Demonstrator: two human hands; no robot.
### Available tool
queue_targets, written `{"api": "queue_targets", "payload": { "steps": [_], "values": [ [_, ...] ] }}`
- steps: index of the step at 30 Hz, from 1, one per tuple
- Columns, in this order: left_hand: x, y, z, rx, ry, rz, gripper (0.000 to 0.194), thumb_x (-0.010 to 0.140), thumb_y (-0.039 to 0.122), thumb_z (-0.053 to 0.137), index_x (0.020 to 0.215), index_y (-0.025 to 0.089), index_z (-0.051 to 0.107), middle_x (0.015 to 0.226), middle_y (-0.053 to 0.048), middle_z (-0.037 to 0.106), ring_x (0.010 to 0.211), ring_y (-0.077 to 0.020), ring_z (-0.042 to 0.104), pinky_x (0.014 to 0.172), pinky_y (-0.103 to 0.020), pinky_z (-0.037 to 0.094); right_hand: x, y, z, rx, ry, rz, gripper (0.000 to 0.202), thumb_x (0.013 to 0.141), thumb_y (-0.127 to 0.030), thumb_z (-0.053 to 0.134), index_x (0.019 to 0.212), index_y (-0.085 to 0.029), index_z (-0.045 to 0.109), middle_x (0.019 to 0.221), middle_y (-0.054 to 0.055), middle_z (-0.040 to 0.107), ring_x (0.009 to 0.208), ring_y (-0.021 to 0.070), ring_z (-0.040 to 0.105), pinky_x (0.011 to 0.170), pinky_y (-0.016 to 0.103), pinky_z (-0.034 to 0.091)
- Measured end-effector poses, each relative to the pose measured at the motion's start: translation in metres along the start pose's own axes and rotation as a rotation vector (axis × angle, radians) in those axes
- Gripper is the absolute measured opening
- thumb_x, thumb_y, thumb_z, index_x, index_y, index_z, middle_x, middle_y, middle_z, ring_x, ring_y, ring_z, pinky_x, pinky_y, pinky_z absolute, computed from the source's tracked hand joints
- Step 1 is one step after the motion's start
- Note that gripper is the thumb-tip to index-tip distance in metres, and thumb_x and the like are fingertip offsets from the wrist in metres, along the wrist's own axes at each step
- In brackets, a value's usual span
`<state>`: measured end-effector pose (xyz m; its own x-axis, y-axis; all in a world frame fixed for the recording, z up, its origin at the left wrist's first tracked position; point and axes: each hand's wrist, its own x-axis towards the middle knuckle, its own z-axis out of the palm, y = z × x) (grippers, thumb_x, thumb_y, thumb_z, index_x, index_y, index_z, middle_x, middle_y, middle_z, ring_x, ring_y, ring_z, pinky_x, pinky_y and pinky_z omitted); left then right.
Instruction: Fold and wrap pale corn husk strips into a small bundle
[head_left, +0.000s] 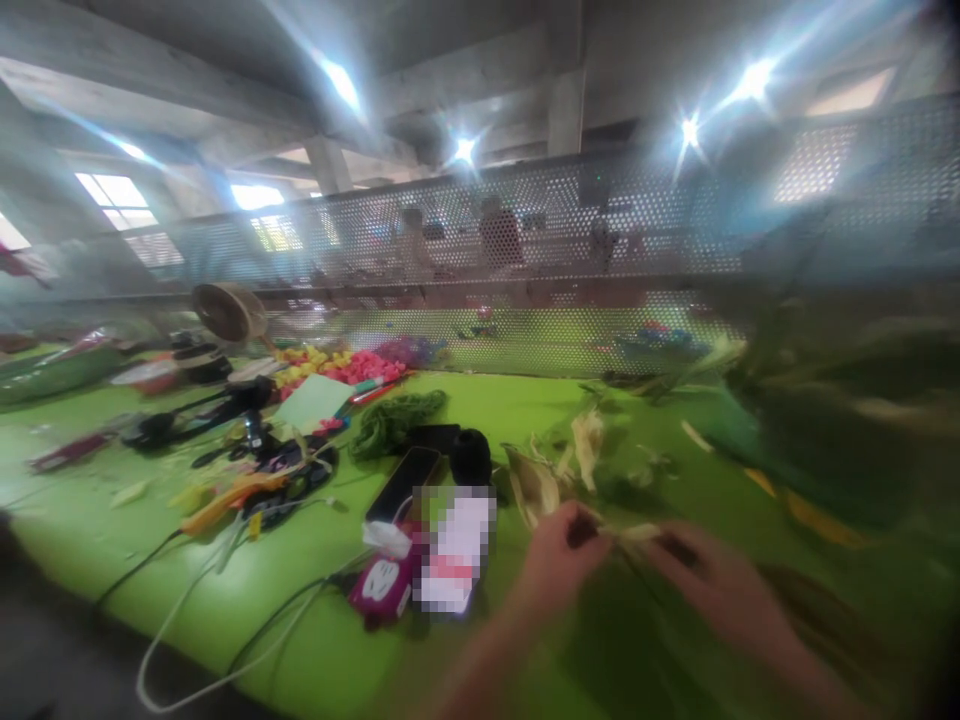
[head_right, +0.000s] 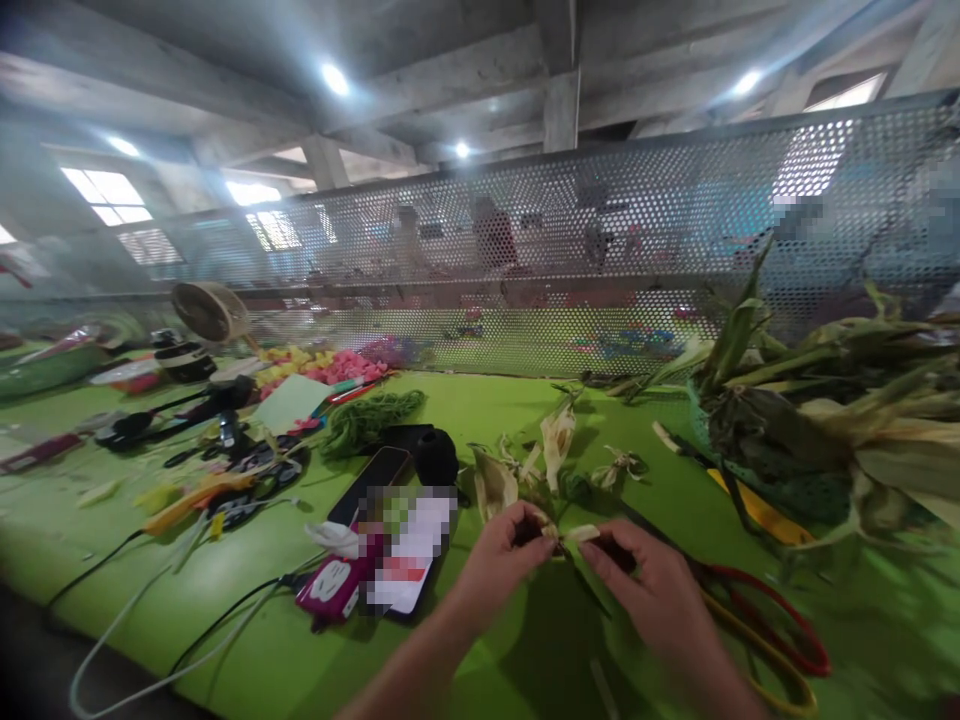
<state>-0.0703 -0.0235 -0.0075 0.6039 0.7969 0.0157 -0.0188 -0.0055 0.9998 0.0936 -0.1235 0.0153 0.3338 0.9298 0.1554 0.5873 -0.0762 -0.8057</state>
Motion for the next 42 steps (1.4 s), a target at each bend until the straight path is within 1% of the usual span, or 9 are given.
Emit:
{"api": "queue_targets", "payload": {
  "steps": [5, 9, 14, 16, 18, 21, 27, 33, 42],
  "values": [
    [0.0, -0.005, 0.001, -0.014, -0.046, 0.02, 0.012, 0.073, 0.018, 0.064, 0.082, 0.015, 0.057, 0.072, 0.002, 0.054, 0.068, -0.0108, 0.049, 0.063, -0.023, 0.037, -0.004, -0.005, 0.005, 0.042, 0.004, 0.016, 0.03, 0.081, -0.051, 0.059, 0.084, -0.025, 0.071, 0.077, 0.001, 0.076, 0.071, 0.0205, 0.07, 0.064, 0.026, 0.052],
    [-0.002, -0.005, 0.005, 0.013, -0.062, 0.021, 0.014, 0.072, 0.015, 0.064, 0.085, 0.015, 0.058, 0.075, 0.0, 0.059, 0.071, -0.0122, 0.054, 0.066, -0.023, 0.04, -0.005, -0.006, 0.008, 0.04, 0.007, 0.011, 0.029, 0.083, -0.05, 0.058, 0.081, -0.024, 0.071, 0.076, 0.001, 0.076, 0.071, 0.0201, 0.07, 0.064, 0.026, 0.052],
    [-0.008, 0.005, 0.005, 0.108, -0.124, 0.008, 0.017, 0.078, 0.026, 0.065, 0.092, 0.015, 0.063, 0.083, -0.004, 0.065, 0.075, -0.0147, 0.057, 0.067, -0.026, 0.042, -0.005, 0.0, 0.01, 0.006, 0.036, -0.039, 0.023, 0.083, -0.044, 0.057, 0.078, -0.025, 0.069, 0.076, 0.001, 0.074, 0.071, 0.0191, 0.069, 0.066, 0.027, 0.051],
    [-0.008, 0.007, 0.004, 0.178, -0.107, 0.015, 0.015, 0.08, 0.028, 0.063, 0.085, 0.014, 0.064, 0.079, -0.003, 0.063, 0.072, -0.0142, 0.055, 0.065, -0.025, 0.04, -0.005, 0.002, 0.011, -0.007, 0.013, -0.049, 0.023, 0.084, -0.044, 0.057, 0.078, -0.025, 0.069, 0.076, 0.001, 0.074, 0.07, 0.0191, 0.068, 0.065, 0.027, 0.051],
    [-0.007, 0.005, 0.004, 0.195, -0.093, 0.008, 0.009, 0.079, 0.023, 0.061, 0.08, 0.014, 0.063, 0.072, -0.001, 0.06, 0.068, -0.0127, 0.052, 0.062, -0.025, 0.037, -0.006, 0.003, 0.013, -0.019, 0.0, -0.047, 0.023, 0.084, -0.043, 0.057, 0.079, -0.025, 0.069, 0.075, 0.001, 0.074, 0.068, 0.0192, 0.068, 0.064, 0.027, 0.051],
    [-0.005, 0.001, 0.005, 0.137, -0.08, -0.006, 0.005, 0.078, 0.019, 0.06, 0.077, 0.014, 0.061, 0.068, 0.001, 0.056, 0.065, -0.0112, 0.049, 0.061, -0.024, 0.036, -0.006, 0.003, 0.015, -0.015, 0.019, -0.04, 0.022, 0.084, -0.042, 0.055, 0.081, -0.025, 0.07, 0.075, 0.001, 0.074, 0.068, 0.0194, 0.068, 0.064, 0.028, 0.051],
    [-0.007, 0.002, 0.01, 0.089, -0.047, -0.022, 0.008, 0.079, 0.023, 0.059, 0.078, 0.015, 0.06, 0.067, 0.002, 0.053, 0.063, -0.0104, 0.047, 0.058, -0.022, 0.033, -0.007, 0.0, 0.014, 0.015, 0.009, -0.004, 0.021, 0.084, -0.042, 0.056, 0.08, -0.024, 0.067, 0.074, 0.0, 0.073, 0.069, 0.0193, 0.067, 0.063, 0.027, 0.05],
    [-0.009, 0.007, 0.007, 0.242, -0.025, 0.042, 0.007, 0.078, 0.02, 0.058, 0.078, 0.014, 0.062, 0.069, 0.001, 0.055, 0.064, -0.011, 0.048, 0.058, -0.022, 0.034, -0.008, 0.0, 0.013, 0.043, 0.032, 0.005, 0.026, 0.085, -0.048, 0.055, 0.083, -0.024, 0.066, 0.077, 0.001, 0.072, 0.071, 0.02, 0.066, 0.065, 0.027, 0.05],
    [-0.006, 0.004, 0.005, 0.209, -0.049, 0.027, 0.008, 0.078, 0.023, 0.06, 0.075, 0.015, 0.062, 0.071, -0.001, 0.06, 0.067, -0.0133, 0.052, 0.062, -0.025, 0.038, -0.01, -0.004, 0.012, 0.056, 0.099, 0.016, 0.023, 0.08, -0.045, 0.058, 0.07, -0.026, 0.066, 0.067, -0.001, 0.07, 0.066, 0.0205, 0.066, 0.062, 0.028, 0.051]
  ]
}}
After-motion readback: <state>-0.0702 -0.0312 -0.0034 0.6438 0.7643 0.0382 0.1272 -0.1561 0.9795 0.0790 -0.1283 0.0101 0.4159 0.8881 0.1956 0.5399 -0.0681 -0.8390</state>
